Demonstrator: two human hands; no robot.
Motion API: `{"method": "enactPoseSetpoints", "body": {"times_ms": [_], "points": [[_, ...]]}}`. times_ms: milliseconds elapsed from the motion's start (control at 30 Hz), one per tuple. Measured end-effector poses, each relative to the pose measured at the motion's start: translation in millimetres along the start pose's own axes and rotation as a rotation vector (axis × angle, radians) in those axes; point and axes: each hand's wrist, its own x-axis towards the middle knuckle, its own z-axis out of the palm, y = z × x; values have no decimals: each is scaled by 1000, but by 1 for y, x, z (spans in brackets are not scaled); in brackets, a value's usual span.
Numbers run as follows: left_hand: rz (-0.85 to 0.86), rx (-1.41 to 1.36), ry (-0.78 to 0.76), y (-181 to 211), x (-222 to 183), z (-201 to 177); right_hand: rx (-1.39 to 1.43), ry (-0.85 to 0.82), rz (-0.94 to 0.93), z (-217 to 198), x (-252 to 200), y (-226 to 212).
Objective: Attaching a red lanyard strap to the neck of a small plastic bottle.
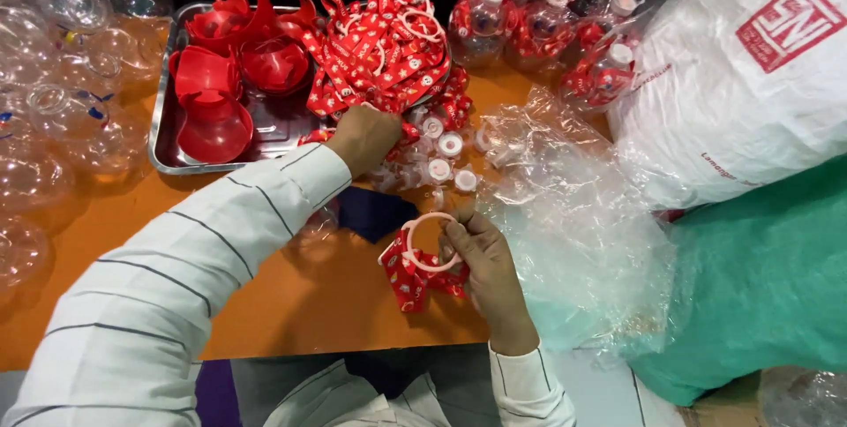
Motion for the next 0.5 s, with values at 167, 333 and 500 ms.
{"method": "enactPoseSetpoints", "body": {"times_ms": [167, 333, 500], "points": [[-62, -161, -81, -20, 14, -20, 9, -11, 39, -14, 6, 18], [-166, -237, -19, -69, 38, -84, -6, 36, 107, -16, -2, 26], [-187, -247, 348, -136, 88, -133, 76, 24, 199, -30, -6, 44]]}}
